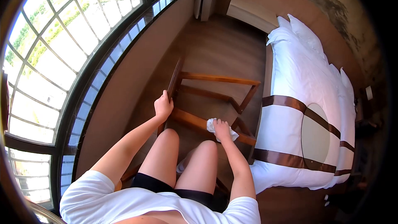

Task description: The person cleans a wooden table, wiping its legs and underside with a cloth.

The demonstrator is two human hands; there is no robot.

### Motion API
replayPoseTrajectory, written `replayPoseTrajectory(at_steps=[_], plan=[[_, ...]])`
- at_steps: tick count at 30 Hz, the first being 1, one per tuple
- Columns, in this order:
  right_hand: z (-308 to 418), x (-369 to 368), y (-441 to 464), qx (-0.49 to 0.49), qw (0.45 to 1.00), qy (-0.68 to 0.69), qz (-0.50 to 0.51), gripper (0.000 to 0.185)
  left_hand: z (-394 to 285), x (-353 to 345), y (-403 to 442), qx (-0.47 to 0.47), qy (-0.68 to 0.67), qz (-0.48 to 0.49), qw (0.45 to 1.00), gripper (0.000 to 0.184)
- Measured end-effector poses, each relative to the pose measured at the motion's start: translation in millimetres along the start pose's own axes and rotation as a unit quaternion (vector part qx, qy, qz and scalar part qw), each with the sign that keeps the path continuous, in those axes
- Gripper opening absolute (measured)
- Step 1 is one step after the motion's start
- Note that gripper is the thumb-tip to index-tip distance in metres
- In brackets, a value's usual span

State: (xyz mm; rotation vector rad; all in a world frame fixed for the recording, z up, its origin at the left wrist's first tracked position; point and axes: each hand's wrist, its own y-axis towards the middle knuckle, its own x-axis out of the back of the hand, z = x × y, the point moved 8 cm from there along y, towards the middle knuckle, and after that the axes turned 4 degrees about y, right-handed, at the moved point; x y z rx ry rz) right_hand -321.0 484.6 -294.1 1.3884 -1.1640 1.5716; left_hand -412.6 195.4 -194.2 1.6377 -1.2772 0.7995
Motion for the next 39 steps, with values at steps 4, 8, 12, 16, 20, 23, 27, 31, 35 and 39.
replayPoseTrajectory(at_steps=[4, 8, 12, 16, 20, 23, 27, 31, 35, 39], plan=[[44.1, -6.4, 42.5, -0.009, 1.000, -0.003, 0.028, 0.065, 0.6, 0.3, -1.1, 0.003, 0.001, -0.001, 1.000, 0.021], [97.3, -10.9, 90.7, -0.008, 0.999, -0.005, -0.038, 0.031, 0.0, 2.5, -1.3, 0.002, -0.009, -0.007, 1.000, 0.019], [138.8, -24.2, 134.4, -0.031, 0.997, -0.008, -0.075, 0.017, -0.4, 4.1, -0.9, 0.001, -0.019, -0.017, 1.000, 0.019], [154.3, -16.5, 148.7, -0.045, 0.991, 0.004, -0.127, 0.012, 2.9, -1.1, 1.2, 0.012, -0.021, 0.004, 1.000, 0.018], [153.0, -12.0, 142.3, -0.025, 0.991, 0.008, -0.130, 0.012, 4.0, -1.3, -2.1, 0.015, -0.031, -0.004, 0.999, 0.025], [148.4, -3.5, 134.7, 0.005, 0.992, 0.036, -0.121, 0.020, 0.6, 2.9, -0.8, 0.009, -0.031, -0.013, 0.999, 0.022], [129.2, 6.3, 108.6, 0.044, 0.993, 0.091, -0.058, 0.058, 0.5, 3.4, -1.1, 0.000, -0.020, -0.011, 1.000, 0.020], [86.9, 3.0, 72.1, 0.052, 0.992, 0.089, -0.070, 0.075, 2.8, -1.0, -1.1, 0.004, -0.018, -0.015, 1.000, 0.026], [41.3, 3.5, 29.7, 0.045, 0.995, 0.063, -0.064, 0.076, 2.8, -0.1, -0.1, 0.011, -0.015, -0.009, 1.000, 0.026], [-3.7, 0.9, -12.0, 0.017, 0.995, 0.056, -0.084, 0.075, 0.3, 3.9, -1.3, 0.011, -0.013, 0.003, 1.000, 0.024]])
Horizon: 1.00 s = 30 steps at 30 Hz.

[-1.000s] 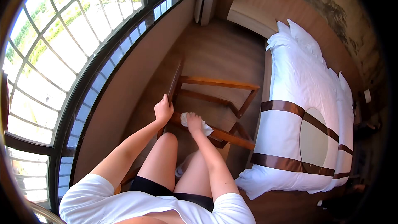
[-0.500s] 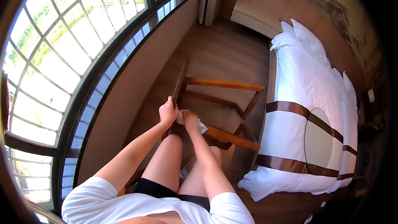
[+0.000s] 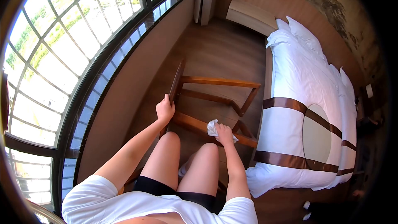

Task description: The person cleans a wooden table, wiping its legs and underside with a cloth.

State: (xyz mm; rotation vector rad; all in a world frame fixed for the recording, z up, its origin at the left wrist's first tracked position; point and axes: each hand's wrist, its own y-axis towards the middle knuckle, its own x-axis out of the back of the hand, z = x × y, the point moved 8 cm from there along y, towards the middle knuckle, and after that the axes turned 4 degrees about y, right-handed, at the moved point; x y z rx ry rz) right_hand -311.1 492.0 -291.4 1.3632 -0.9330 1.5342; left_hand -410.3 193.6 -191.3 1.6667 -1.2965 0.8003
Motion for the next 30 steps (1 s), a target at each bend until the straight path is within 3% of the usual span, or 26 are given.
replayPoseTrajectory(at_steps=[9, 16, 22, 24, 28, 30], plan=[[-65.8, 21.0, -63.1, -0.089, 0.996, -0.031, -0.002, 0.070, 1.9, -3.3, 0.7, -0.006, 0.005, -0.004, 1.000, 0.025], [-72.1, 13.1, -62.2, -0.119, 0.992, -0.016, -0.021, 0.055, 4.1, -4.6, 0.1, -0.010, -0.010, -0.015, 1.000, 0.025], [-73.0, 8.8, -61.7, -0.131, 0.991, -0.021, -0.035, 0.054, 12.6, -0.8, -6.7, 0.031, -0.056, -0.008, 0.998, 0.032], [-72.4, 13.1, -60.5, -0.130, 0.990, -0.030, -0.040, 0.054, 24.6, 7.4, -26.0, 0.080, -0.097, -0.053, 0.991, 0.041], [-70.3, 12.1, -60.0, -0.126, 0.990, -0.034, -0.046, 0.053, 48.1, -4.5, -73.3, 0.070, -0.105, -0.092, 0.988, 0.047], [-69.2, 13.1, -60.4, -0.130, 0.990, -0.033, -0.039, 0.052, 64.8, -25.1, -87.4, 0.119, -0.138, 0.031, 0.983, 0.048]])
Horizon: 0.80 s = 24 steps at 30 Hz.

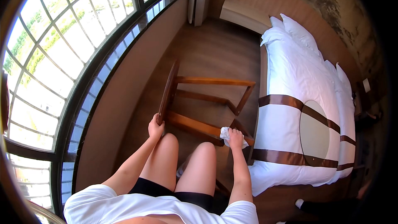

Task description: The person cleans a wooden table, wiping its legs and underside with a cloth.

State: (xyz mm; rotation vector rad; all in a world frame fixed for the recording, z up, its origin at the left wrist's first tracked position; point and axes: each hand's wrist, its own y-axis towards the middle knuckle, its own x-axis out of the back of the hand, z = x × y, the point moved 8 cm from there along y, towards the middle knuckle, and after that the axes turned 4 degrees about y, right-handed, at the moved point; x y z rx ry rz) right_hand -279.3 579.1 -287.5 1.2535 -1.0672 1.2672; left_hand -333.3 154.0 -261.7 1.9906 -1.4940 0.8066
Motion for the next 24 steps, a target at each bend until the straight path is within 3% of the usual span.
replayPoseTrajectory(at_steps=[15, 21, 24], plan=[[8.6, 20.6, 16.7, 0.028, 0.999, 0.025, -0.020, 0.036, 4.7, 4.0, 28.4, 0.002, 0.031, 0.031, 0.999, 0.043], [17.1, 69.8, 62.7, 0.080, 0.995, 0.030, -0.052, 0.036, -11.2, 34.6, 58.4, 0.048, 0.080, 0.054, 0.994, 0.034], [26.0, 99.6, 83.3, 0.108, 0.988, 0.031, -0.102, 0.046, -9.9, 41.1, 71.5, 0.066, 0.102, 0.049, 0.991, 0.031]])
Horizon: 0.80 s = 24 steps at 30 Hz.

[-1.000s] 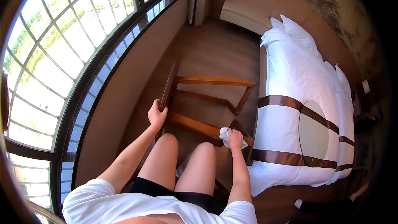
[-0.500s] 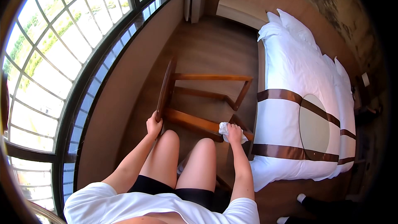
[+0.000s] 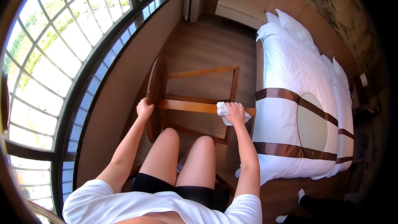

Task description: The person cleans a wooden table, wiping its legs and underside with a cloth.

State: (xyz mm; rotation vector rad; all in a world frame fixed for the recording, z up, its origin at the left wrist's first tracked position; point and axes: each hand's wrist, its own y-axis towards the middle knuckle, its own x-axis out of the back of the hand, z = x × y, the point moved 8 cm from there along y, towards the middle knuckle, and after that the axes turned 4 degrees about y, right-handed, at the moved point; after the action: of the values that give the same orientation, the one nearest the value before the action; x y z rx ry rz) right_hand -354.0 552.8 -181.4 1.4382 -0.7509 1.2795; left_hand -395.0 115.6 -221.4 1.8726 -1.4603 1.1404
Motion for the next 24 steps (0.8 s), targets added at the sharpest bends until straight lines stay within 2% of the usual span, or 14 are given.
replayPoseTrajectory(at_steps=[3, 5, 7, 9, 12, 17, 19, 24], plan=[[-0.9, 3.4, 17.5, -0.019, 1.000, -0.008, -0.011, 0.048, -4.8, 10.8, 3.7, 0.058, -0.009, 0.006, 0.998, 0.031], [-2.8, 1.4, 22.8, -0.024, 1.000, -0.007, -0.006, 0.050, -8.4, 12.3, -0.8, 0.047, -0.028, -0.025, 0.998, 0.034], [-1.5, 5.5, 28.5, -0.027, 0.999, -0.013, -0.020, 0.050, -12.2, 15.4, -10.0, -0.014, -0.089, -0.112, 0.990, 0.042], [-2.5, 4.3, 31.4, -0.029, 0.999, -0.008, -0.016, 0.050, -18.7, 15.8, -24.6, -0.044, -0.082, -0.162, 0.982, 0.047], [-5.1, 2.1, 33.7, -0.021, 1.000, -0.012, -0.003, 0.053, -23.4, 15.3, -19.7, -0.027, -0.048, -0.144, 0.988, 0.041], [-7.6, 0.5, 37.0, 0.002, 0.997, -0.070, 0.029, 0.059, -24.3, 16.7, -13.1, -0.056, -0.026, -0.141, 0.988, 0.036], [-20.6, 7.6, 30.0, -0.013, 0.992, -0.129, 0.012, 0.049, -24.5, 16.2, -12.4, -0.057, -0.026, -0.145, 0.987, 0.035], [-50.8, 14.7, 13.3, -0.053, 0.988, -0.148, -0.002, 0.049, -26.3, 17.9, -16.3, -0.061, -0.034, -0.148, 0.987, 0.035]])
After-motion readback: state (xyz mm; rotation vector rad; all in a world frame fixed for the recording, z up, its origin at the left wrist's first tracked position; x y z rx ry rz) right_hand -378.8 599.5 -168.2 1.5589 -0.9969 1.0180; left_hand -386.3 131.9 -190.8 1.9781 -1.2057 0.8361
